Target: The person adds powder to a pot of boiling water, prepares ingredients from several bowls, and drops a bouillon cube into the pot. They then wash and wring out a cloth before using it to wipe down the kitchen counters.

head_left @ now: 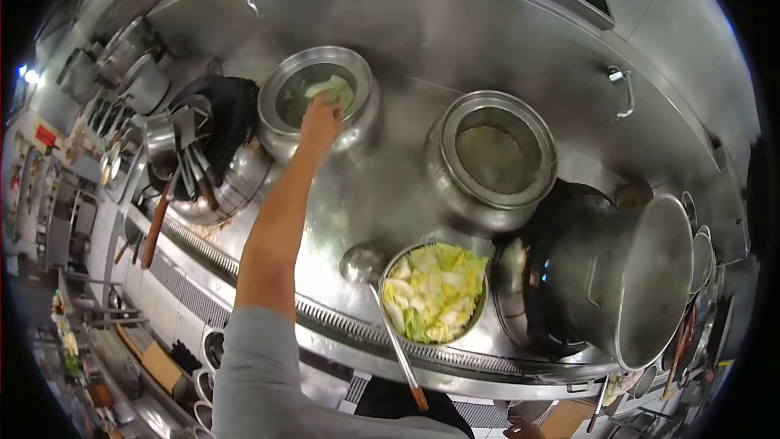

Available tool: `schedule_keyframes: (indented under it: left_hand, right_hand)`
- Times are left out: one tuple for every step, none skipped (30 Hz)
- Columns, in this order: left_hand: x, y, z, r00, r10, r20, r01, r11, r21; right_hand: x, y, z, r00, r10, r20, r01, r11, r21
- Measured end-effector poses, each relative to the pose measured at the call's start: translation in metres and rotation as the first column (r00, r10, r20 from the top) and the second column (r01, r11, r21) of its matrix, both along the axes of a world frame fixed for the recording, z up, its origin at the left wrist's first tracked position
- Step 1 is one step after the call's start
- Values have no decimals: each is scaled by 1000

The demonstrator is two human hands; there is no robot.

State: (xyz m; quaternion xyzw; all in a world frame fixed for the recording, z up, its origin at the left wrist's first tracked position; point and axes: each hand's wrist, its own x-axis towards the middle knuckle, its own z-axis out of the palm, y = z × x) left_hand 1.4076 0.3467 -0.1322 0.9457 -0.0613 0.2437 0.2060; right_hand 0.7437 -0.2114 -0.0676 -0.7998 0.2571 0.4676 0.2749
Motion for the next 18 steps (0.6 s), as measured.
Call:
schedule_keyframes:
  left_hand:
    - [36, 9, -11, 992, 3, -126, 27, 972, 234]
    - [70, 24, -23, 970, 34, -242, 81, 889, 450]
    - [89, 31, -41, 953, 87, -290, 61, 883, 465]
    - [108, 38, -57, 932, 140, -335, 42, 875, 482]
    - [117, 40, -72, 920, 191, -342, -81, 947, 310]
    - [126, 44, -85, 900, 240, -364, -207, 970, 127]
    - [133, 48, -87, 887, 217, -407, -169, 974, 151]
    - [136, 52, -87, 870, 199, -451, -130, 975, 178]
    - [134, 58, -88, 847, 187, -498, -93, 974, 208]
    - [124, 61, -76, 904, 76, -420, -48, 996, 76]
    - [109, 61, -45, 948, -22, -317, 7, 999, -48]
    - [91, 60, -9, 975, -106, -196, 74, 984, -162]
    - [68, 53, 36, 973, -109, -201, 67, 976, -206]
    - [41, 42, 86, 971, -117, -206, 64, 967, -246]
    - [14, 38, 124, 969, -126, -212, 63, 957, -283]
    - [-10, 42, 144, 978, -176, -113, 138, 949, -283]
    - [-33, 42, 163, 973, -231, -10, 220, 937, -271]
    - [-66, 41, 182, 974, -225, -36, 201, 920, -336]
  right_hand:
    - [-4, 8, -15, 976, 137, 169, -135, 991, -27]
    - [8, 21, -14, 937, 205, 283, -189, 979, -81]
    - [26, 40, -7, 879, 276, 388, -237, 961, -145]
    - [48, 57, 0, 803, 352, 480, -280, 935, -216]
    - [77, 71, 5, 870, 345, 352, -287, 935, -207]
    - [110, 82, 12, 918, 334, 214, -295, 936, -195]
    - [145, 97, 21, 946, 316, 71, -300, 937, -177]
    - [179, 118, 29, 822, 350, 449, -312, 937, -160]
    - [214, 143, 38, 571, 322, 755, -336, 931, -143]
    - [251, 171, 50, 496, 260, 828, -352, 933, -82]
    - [288, 200, 60, 412, 188, 892, -375, 927, -22]
    - [319, 223, 63, 380, 129, 916, -412, 910, 42]
    - [354, 246, 58, 279, 38, 960, -479, 872, 105]
    - [391, 270, 52, 283, -65, 957, -518, 830, 209]
    - [426, 299, 58, 435, -121, 893, -468, 816, 339]
    - [466, 329, 36, 248, -241, 938, -518, 786, 338]
    - [499, 360, 39, 360, -314, 879, -446, 769, 458]
    - [527, 393, 38, 256, -371, 893, -399, 800, 447]
